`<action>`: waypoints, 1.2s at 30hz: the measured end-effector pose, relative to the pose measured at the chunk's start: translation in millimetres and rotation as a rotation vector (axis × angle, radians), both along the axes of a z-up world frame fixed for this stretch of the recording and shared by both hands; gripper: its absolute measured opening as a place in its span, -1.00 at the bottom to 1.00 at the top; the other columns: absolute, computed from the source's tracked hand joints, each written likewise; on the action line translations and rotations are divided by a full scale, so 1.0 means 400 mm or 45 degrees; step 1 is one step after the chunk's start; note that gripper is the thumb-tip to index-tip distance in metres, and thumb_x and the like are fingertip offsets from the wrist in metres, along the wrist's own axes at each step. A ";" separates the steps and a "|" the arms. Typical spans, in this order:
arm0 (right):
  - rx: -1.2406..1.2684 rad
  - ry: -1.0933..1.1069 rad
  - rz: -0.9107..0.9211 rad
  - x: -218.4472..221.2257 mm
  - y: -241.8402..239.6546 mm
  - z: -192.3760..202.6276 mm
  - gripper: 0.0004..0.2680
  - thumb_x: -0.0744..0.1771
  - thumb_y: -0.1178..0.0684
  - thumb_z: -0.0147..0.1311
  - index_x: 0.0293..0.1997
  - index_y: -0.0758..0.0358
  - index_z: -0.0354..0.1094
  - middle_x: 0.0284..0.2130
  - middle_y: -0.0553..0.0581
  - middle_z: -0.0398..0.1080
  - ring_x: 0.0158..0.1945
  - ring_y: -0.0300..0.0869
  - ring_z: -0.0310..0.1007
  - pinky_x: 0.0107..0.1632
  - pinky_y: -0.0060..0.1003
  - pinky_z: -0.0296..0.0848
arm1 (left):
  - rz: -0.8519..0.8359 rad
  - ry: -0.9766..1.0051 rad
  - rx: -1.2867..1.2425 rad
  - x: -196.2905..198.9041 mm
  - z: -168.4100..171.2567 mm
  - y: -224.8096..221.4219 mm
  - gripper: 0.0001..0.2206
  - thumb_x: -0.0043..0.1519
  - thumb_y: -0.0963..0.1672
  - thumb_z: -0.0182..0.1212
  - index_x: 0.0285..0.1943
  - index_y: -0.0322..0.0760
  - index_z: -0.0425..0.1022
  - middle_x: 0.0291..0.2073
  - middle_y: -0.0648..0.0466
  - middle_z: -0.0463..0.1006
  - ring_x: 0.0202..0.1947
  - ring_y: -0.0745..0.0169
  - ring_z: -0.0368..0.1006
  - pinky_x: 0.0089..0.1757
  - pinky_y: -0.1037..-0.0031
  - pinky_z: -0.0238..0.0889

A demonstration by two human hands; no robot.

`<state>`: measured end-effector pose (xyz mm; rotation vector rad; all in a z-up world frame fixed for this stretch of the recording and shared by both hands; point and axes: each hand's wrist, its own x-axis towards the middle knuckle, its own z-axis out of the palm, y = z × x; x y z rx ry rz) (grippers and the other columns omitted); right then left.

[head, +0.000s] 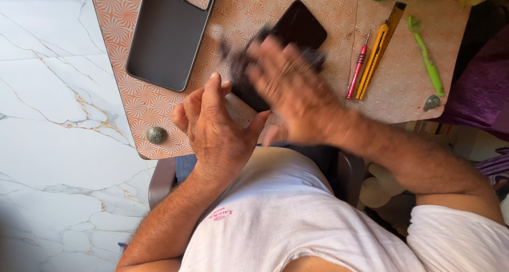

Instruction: The person cleans a mobile phone by hand using liquid from a bottle, a toothbrush, and a cloth. They scrub the surface with the toothbrush and wipe it dry with the cloth.

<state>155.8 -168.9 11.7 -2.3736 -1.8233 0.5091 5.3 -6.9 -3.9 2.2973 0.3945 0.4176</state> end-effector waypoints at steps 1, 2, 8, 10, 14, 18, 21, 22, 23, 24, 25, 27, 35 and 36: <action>-0.021 0.049 0.039 -0.026 0.003 0.006 -0.13 0.30 -0.70 -0.65 0.53 0.41 -0.16 0.52 0.41 -0.26 0.59 0.20 -0.37 0.56 0.11 -0.39 | 0.014 0.010 0.008 -0.001 -0.001 -0.003 0.03 0.02 -0.02 0.70 0.52 -0.36 -0.09 0.11 0.03 0.50 0.19 0.01 0.28 0.21 0.04 -0.13; -0.043 0.096 0.078 -0.038 0.004 0.009 -0.13 0.29 -0.70 -0.67 0.52 0.40 -0.16 0.53 0.40 -0.26 0.59 0.18 -0.37 0.56 0.10 -0.37 | 0.028 0.019 0.016 -0.001 -0.002 -0.006 0.03 0.04 -0.03 0.70 0.53 -0.35 -0.09 0.10 0.04 0.49 0.20 0.03 0.28 0.21 0.05 -0.12; -0.025 -0.223 -0.111 0.096 -0.015 -0.031 -0.13 0.30 -0.67 -0.68 0.58 0.38 -0.14 0.54 0.38 -0.27 0.61 0.13 -0.36 0.60 0.09 -0.39 | 0.019 -0.003 0.008 0.000 0.006 -0.003 0.06 -0.02 -0.02 0.71 0.51 -0.37 -0.09 0.13 0.02 0.51 0.18 0.00 0.28 0.19 0.04 -0.14; 0.046 -0.199 -0.179 0.118 -0.020 -0.028 -0.14 0.31 -0.68 -0.65 0.58 0.36 -0.15 0.53 0.40 -0.28 0.62 0.14 -0.36 0.62 0.08 -0.38 | 0.017 0.000 0.000 -0.001 0.009 0.000 0.06 -0.01 -0.02 0.71 0.51 -0.37 -0.09 0.14 0.02 0.50 0.18 0.01 0.28 0.20 0.05 -0.14; -0.041 -0.135 -0.125 0.060 -0.006 -0.011 -0.08 0.32 -0.75 -0.55 0.56 0.47 -0.18 0.52 0.49 -0.27 0.59 0.24 -0.34 0.57 0.15 -0.36 | 0.021 -0.004 -0.002 -0.002 0.008 -0.002 0.05 -0.02 -0.02 0.71 0.51 -0.34 -0.09 0.14 0.02 0.50 0.17 0.01 0.28 0.20 0.05 -0.13; 0.001 -0.008 0.017 -0.034 0.008 0.000 -0.11 0.29 -0.71 -0.52 0.58 0.38 -0.17 0.54 0.40 -0.23 0.60 0.18 -0.30 0.56 0.14 -0.31 | 0.042 0.037 -0.018 -0.001 0.001 -0.006 0.06 0.01 0.00 0.74 0.53 -0.32 -0.06 0.03 0.07 0.48 0.16 0.05 0.30 0.19 0.07 -0.10; -0.017 -0.182 -0.051 0.055 -0.005 -0.024 -0.13 0.29 -0.71 -0.51 0.59 0.29 -0.21 0.55 0.36 -0.24 0.62 0.17 -0.29 0.59 0.16 -0.28 | 0.033 -0.001 0.032 -0.001 0.006 -0.003 0.03 -0.03 -0.05 0.70 0.50 -0.36 -0.07 0.13 0.04 0.52 0.15 0.01 0.28 0.18 0.04 -0.12; 0.015 -0.228 -0.115 0.099 -0.010 -0.033 -0.14 0.30 -0.71 -0.52 0.59 0.27 -0.24 0.55 0.37 -0.25 0.63 0.17 -0.30 0.61 0.16 -0.26 | 0.028 0.003 0.024 -0.001 0.008 -0.003 0.03 -0.03 -0.04 0.70 0.50 -0.37 -0.07 0.13 0.04 0.51 0.16 0.01 0.29 0.18 0.04 -0.12; 0.048 -0.274 -0.178 0.122 -0.020 -0.037 -0.16 0.31 -0.71 -0.53 0.59 0.25 -0.27 0.55 0.37 -0.26 0.63 0.17 -0.30 0.63 0.16 -0.24 | 0.023 0.006 0.017 -0.001 0.012 -0.002 0.03 -0.02 -0.03 0.70 0.50 -0.37 -0.06 0.12 0.03 0.50 0.16 0.01 0.29 0.19 0.04 -0.11; 0.066 -0.259 -0.188 0.127 -0.032 -0.038 -0.17 0.32 -0.70 -0.54 0.61 0.22 -0.30 0.56 0.37 -0.27 0.64 0.18 -0.30 0.64 0.16 -0.23 | 0.019 0.011 0.011 -0.001 0.015 0.000 0.04 -0.02 -0.02 0.70 0.50 -0.38 -0.06 0.12 0.03 0.50 0.16 0.01 0.29 0.19 0.03 -0.11; 0.083 -0.243 -0.198 0.130 -0.039 -0.035 -0.18 0.33 -0.70 -0.54 0.62 0.19 -0.32 0.56 0.37 -0.28 0.64 0.18 -0.30 0.65 0.16 -0.23 | 0.020 0.014 0.009 0.001 0.016 0.002 0.04 -0.02 -0.02 0.71 0.50 -0.38 -0.05 0.12 0.03 0.50 0.16 0.01 0.29 0.19 0.04 -0.11; 0.101 -0.199 -0.226 0.118 -0.062 -0.035 -0.19 0.34 -0.68 -0.56 0.63 0.19 -0.36 0.57 0.38 -0.30 0.64 0.21 -0.31 0.64 0.17 -0.23 | 0.022 0.030 -0.003 -0.001 0.017 0.002 0.03 -0.02 -0.02 0.71 0.49 -0.39 -0.04 0.13 0.03 0.50 0.16 0.01 0.29 0.19 0.04 -0.11; -0.056 0.046 0.071 -0.074 -0.089 -0.002 -0.12 0.27 -0.73 -0.56 0.59 0.26 -0.34 0.55 0.36 -0.27 0.58 0.18 -0.22 0.51 0.16 -0.25 | 0.023 0.038 0.016 0.007 0.018 0.003 0.01 -0.03 -0.02 0.69 0.48 -0.41 -0.01 0.12 0.03 0.52 0.15 -0.02 0.30 0.18 0.03 -0.12; -0.075 -0.017 -0.006 -0.056 -0.099 -0.001 -0.17 0.28 -0.70 -0.53 0.57 0.21 -0.26 0.55 0.29 -0.23 0.59 0.15 -0.21 0.54 0.15 -0.26 | 0.026 0.050 0.015 0.002 0.019 0.000 0.01 -0.03 -0.02 0.69 0.48 -0.41 -0.01 0.12 0.03 0.53 0.15 -0.02 0.30 0.17 0.03 -0.12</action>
